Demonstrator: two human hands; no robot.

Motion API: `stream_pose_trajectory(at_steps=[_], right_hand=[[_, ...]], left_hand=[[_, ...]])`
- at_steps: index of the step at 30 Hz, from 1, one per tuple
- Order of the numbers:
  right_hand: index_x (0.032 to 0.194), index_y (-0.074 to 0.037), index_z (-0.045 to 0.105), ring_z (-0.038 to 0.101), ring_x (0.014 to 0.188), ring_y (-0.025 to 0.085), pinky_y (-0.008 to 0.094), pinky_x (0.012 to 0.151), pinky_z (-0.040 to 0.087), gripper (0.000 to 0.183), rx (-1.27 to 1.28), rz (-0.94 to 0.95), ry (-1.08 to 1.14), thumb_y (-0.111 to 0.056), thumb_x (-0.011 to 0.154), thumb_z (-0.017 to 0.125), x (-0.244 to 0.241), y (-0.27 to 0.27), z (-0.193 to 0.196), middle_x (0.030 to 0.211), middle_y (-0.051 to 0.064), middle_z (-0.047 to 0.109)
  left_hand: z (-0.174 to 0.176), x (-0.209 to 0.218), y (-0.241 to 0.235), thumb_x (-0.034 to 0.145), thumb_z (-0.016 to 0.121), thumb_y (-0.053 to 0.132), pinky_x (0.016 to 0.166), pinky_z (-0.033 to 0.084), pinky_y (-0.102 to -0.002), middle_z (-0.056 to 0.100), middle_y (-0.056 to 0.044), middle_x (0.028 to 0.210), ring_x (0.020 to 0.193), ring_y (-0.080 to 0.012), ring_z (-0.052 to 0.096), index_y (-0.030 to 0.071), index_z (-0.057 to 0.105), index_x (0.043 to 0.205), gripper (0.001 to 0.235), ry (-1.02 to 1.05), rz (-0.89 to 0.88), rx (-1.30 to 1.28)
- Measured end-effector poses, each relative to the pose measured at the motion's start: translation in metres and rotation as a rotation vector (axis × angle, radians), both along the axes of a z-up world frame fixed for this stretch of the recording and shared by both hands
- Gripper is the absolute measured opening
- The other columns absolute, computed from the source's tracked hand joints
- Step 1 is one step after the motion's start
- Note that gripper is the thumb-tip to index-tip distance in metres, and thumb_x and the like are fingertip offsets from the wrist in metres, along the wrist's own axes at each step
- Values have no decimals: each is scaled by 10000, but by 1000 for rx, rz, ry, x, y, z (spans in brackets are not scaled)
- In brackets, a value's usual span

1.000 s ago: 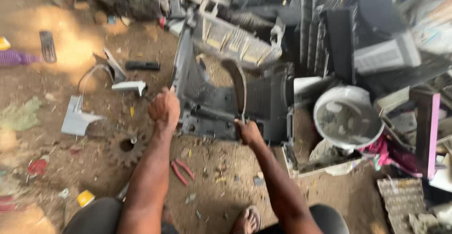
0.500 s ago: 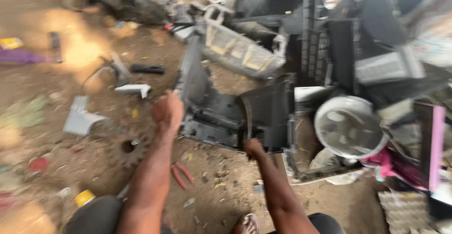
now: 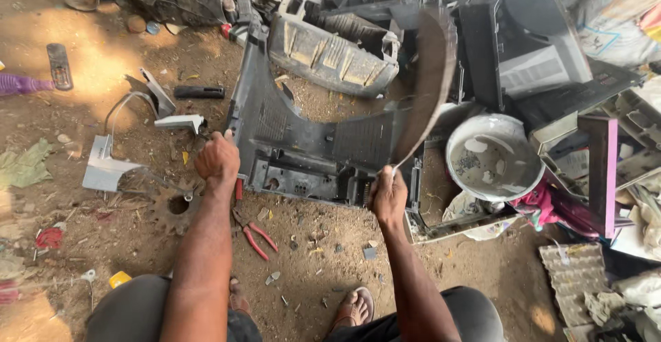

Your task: The person uses a curved metal blade to break apart a large plastic casing, likely from an electronic device. They repeatedly strike and pry the plastic into smaller pieces, working on the ground in a cluttered outdoor area.

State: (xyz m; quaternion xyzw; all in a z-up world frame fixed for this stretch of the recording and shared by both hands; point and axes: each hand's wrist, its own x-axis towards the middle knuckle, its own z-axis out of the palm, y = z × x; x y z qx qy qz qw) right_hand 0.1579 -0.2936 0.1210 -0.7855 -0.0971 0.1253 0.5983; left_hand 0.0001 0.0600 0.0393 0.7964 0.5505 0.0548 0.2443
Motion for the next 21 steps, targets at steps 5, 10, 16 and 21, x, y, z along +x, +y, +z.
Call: stream_pose_trajectory(at_steps=[5, 10, 16, 21], right_hand=[[1110, -12, 505, 560, 419, 116, 319, 361, 459, 355, -268, 69, -597, -347, 1097, 389, 28, -9, -105, 646, 39, 601], [1021, -63, 619, 546, 476, 169, 403, 472, 530, 479, -871, 326, 398, -488, 1073, 404, 32, -11, -172, 701, 101, 606], [862, -122, 508, 370, 398, 118, 309, 360, 340, 439, 205, 49, 976, -510, 1056, 444, 17, -2, -81, 560, -11, 437], [868, -112, 505, 396, 410, 133, 315, 373, 354, 401, 29, 18, 698, -447, 1067, 411, -10, -25, 9, 566, -1, 451]], left_hand=[[-19, -20, 7, 1101, 424, 470, 662, 532, -488, 742, -172, 907, 796, -343, 735, 36, 677, 1080, 502, 14, 15, 114], [-50, -29, 12, 1119, 438, 463, 822, 547, -562, 744, -251, 1025, 978, -445, 720, 29, 690, 1132, 502, -45, 33, 102], [-67, -60, 22, 1098, 457, 446, 780, 555, -565, 727, -279, 1049, 972, -460, 711, 12, 698, 1155, 500, -18, 277, -71], [-19, -59, 22, 1123, 426, 477, 743, 544, -533, 735, -203, 994, 915, -388, 721, 58, 710, 1154, 507, -112, 200, -83]])
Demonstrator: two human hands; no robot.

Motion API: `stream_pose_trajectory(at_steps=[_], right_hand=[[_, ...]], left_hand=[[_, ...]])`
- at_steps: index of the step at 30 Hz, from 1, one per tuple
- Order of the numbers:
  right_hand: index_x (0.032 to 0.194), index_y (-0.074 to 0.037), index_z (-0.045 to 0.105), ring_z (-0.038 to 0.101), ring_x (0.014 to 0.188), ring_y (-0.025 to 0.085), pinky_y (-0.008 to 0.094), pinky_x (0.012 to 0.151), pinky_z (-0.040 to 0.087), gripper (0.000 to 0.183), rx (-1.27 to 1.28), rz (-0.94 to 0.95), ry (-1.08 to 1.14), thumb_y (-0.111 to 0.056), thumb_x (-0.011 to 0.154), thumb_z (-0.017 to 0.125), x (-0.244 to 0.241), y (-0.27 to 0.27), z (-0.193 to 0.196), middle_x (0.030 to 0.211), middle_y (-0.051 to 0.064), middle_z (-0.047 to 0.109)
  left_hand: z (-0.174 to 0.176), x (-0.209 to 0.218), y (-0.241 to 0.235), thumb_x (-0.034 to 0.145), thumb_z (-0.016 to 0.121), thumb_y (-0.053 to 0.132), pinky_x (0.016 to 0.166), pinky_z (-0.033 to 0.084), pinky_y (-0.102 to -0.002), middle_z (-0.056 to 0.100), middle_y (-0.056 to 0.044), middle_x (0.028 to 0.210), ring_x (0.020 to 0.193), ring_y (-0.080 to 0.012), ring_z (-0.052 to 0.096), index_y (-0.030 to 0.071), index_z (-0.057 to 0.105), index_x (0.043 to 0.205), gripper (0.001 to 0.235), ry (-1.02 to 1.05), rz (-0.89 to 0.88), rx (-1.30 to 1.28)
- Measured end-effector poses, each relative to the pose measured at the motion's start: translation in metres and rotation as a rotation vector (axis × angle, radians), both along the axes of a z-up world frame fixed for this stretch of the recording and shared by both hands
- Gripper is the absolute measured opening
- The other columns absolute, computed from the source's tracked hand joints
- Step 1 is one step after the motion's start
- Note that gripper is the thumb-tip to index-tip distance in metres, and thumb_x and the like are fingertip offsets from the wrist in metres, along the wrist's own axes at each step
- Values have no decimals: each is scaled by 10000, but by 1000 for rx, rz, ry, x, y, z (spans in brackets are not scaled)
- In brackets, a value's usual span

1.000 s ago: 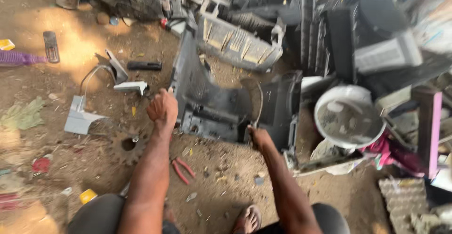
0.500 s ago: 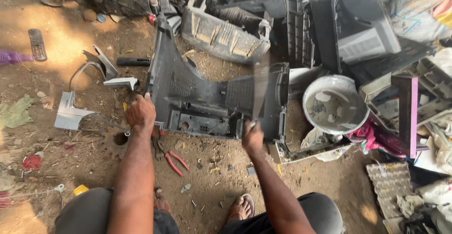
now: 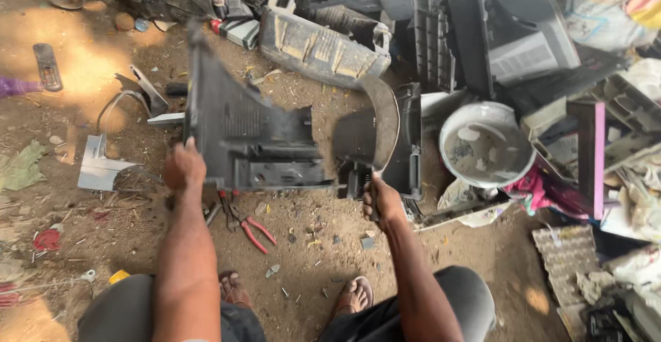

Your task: The person uses a curved metal blade to break apart a large plastic casing, likely from an electronic device. They repeatedly strike and pry the plastic into smaller pieces, working on the ground in a cluttered outdoor area.

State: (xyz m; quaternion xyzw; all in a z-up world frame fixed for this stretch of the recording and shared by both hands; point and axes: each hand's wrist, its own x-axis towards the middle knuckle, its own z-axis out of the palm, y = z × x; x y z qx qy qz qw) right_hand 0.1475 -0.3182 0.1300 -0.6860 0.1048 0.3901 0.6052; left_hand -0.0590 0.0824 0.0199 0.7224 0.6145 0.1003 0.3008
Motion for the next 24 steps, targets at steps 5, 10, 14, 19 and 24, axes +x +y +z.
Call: stream_pose_trajectory(at_steps=[5, 10, 14, 19, 24], right_hand=[[881, -84, 517, 436, 420, 139, 319, 377, 368, 237, -122, 105, 18, -265, 1029, 554, -31, -42, -13, 584, 15, 507], [891, -48, 588, 469, 440, 120, 295, 374, 422, 126, -24, -103, 345, -116, 995, 608, -90, -51, -97, 615, 21, 543], [999, -15, 669, 622, 485, 205, 335, 411, 514, 241, -355, 287, 263, -253, 994, 636, -149, -65, -160, 703, 98, 674], [1020, 46, 743, 678, 611, 237, 359, 508, 550, 224, -312, 959, -144, -112, 925, 615, -159, -57, -208, 819, 202, 722], [1310, -2, 502, 664, 969, 282, 472, 880, 613, 407, -602, 43, -232, -263, 1023, 626, -48, -33, -242, 1188, 192, 636]], left_hand=[[61, 31, -7, 1148, 429, 478, 751, 551, -483, 752, -178, 924, 832, -347, 755, 35, 683, 1152, 510, -3, -194, 125], [65, 43, -1, 1072, 584, 467, 734, 545, -516, 740, -218, 952, 894, -391, 731, 62, 714, 1112, 427, 33, -174, 283], [26, 28, 29, 937, 749, 396, 820, 594, -497, 695, -261, 1112, 974, -410, 718, -23, 668, 1127, 467, 97, 140, 28], [-25, 16, 41, 873, 771, 226, 1052, 417, -582, 588, -293, 1239, 1227, -469, 545, -74, 576, 1214, 494, 12, 210, 263], [-35, 14, 39, 889, 734, 122, 1044, 413, -526, 563, -239, 1304, 1233, -368, 540, -30, 592, 1215, 387, 38, 278, 122]])
